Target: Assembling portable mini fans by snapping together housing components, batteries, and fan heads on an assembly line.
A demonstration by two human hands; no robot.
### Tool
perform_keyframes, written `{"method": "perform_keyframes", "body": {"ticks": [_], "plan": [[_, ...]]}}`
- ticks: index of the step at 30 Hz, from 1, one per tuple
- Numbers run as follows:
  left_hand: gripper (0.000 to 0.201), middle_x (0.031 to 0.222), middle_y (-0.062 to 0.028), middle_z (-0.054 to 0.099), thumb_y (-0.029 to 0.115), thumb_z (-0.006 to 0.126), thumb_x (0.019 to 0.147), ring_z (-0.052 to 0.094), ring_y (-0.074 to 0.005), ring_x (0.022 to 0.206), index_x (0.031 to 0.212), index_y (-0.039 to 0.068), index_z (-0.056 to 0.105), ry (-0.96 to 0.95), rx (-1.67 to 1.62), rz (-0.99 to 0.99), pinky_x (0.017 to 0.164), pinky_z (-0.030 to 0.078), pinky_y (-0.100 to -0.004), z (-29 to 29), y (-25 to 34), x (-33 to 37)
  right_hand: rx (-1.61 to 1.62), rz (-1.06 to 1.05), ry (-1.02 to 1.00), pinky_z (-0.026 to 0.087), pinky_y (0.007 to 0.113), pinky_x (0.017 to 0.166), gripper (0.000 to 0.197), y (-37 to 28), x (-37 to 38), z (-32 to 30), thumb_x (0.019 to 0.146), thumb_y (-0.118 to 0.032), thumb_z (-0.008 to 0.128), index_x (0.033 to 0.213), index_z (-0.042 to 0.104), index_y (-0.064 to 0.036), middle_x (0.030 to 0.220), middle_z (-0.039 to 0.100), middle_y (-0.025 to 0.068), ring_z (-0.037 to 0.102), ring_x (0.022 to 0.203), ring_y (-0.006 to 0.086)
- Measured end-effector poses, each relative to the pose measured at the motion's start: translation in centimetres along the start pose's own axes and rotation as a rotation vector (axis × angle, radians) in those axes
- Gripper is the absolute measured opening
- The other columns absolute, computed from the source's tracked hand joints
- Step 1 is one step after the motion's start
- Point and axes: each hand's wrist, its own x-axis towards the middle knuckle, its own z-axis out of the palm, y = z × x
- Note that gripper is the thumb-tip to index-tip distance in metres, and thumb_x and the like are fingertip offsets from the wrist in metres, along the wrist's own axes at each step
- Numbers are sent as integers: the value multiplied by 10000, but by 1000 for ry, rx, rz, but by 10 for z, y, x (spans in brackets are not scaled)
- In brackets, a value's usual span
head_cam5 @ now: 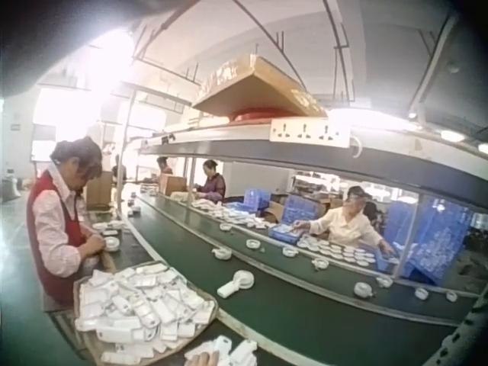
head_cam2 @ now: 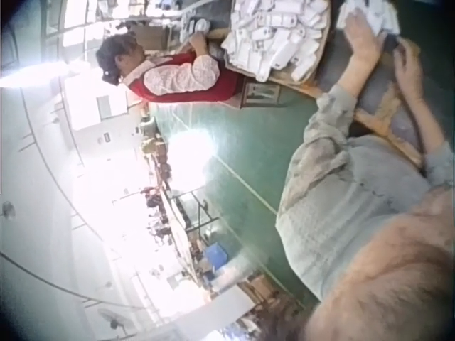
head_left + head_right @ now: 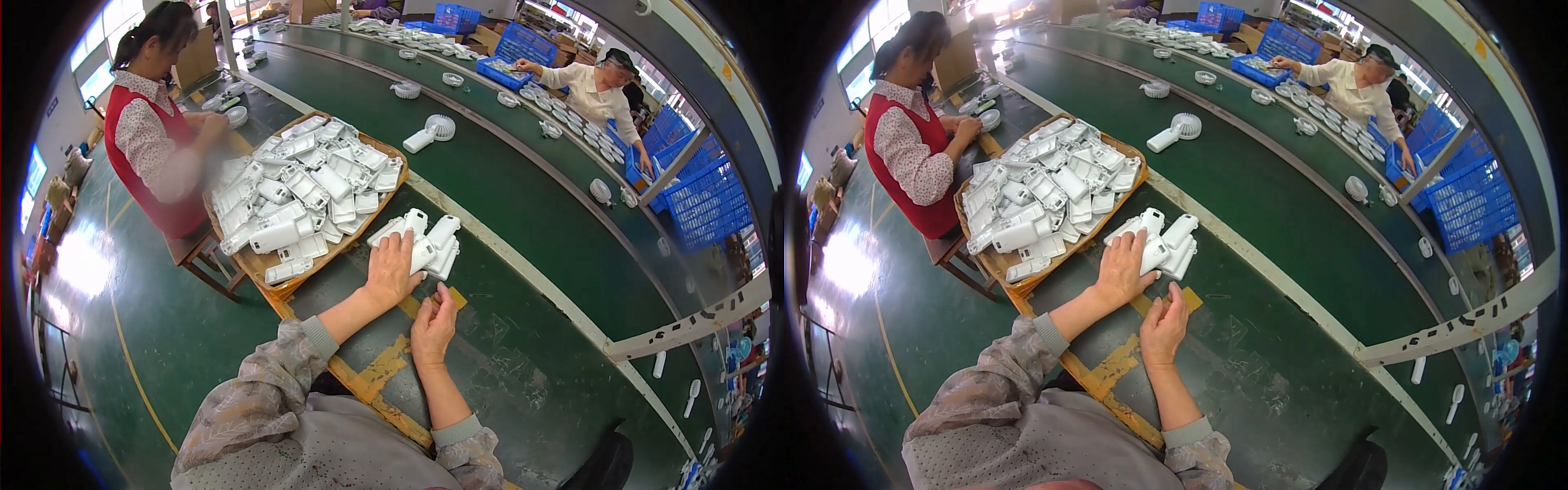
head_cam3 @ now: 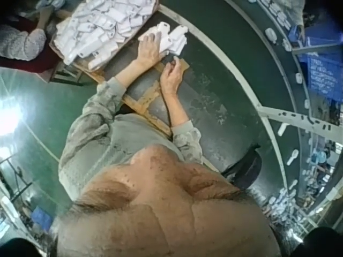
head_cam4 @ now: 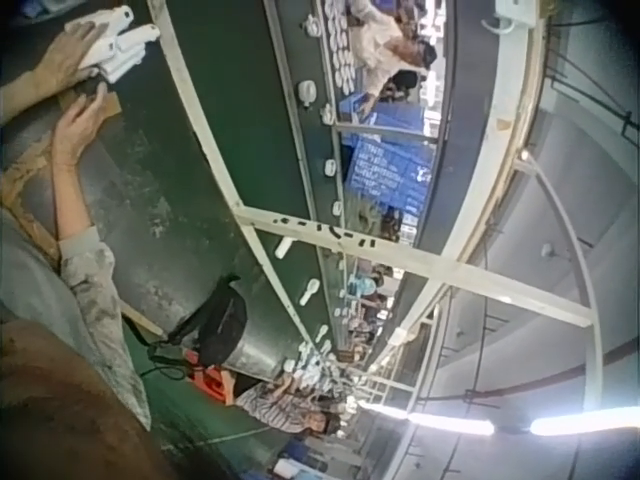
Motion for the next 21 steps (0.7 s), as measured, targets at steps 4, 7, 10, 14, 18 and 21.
{"method": "perform_keyframes", "body": {"ticks": [4,7,10,14,18,21], "plan": [[890,1162,-176,443,312,776,622,451,-330,1075,1314,-16,323,-42,-75,-10,864,405,-435,-10,-2,-3,-16,5,-32,469,345,795,348,-1,1,1,861,-91,536,1198,490,-16,1019,564,177,580,879,266],[888,1226,-197,413,288,779,621,418,-352,1133,1314,-16,314,17,-135,42,909,382,-448,-16,-2,-12,55,109,-92,414,382,879,351,-4,0,-1,837,-81,542,1169,483,17,1131,548,178,523,1015,328],[840,1279,-219,380,256,769,633,380,-379,1189,1300,-9,333,36,-146,73,964,342,-451,-23,-5,-16,48,93,-89,417,378,878,345,-2,1,0,833,-77,545,1161,488,14,1136,549,172,525,1016,324],[801,1290,-225,368,238,751,652,341,-397,1223,1290,-13,338,-20,-214,50,1002,303,-462,-18,-14,-23,-16,2,-39,472,344,818,336,4,0,1,857,-86,536,1183,494,-17,1060,561,168,584,908,268],[770,1300,-227,361,220,741,663,333,-401,1234,1280,-21,347,-2,-280,61,1016,290,-464,-14,-15,-38,-4,5,-52,471,345,825,337,1,0,1,857,-85,536,1184,494,-18,1065,559,170,584,919,268],[743,1306,-231,357,194,726,679,336,-403,1233,1279,-28,347,43,-300,81,1017,290,-466,-19,-19,-47,19,24,-66,469,345,833,337,0,0,2,857,-87,537,1185,494,-20,1073,556,171,585,926,268]]}}
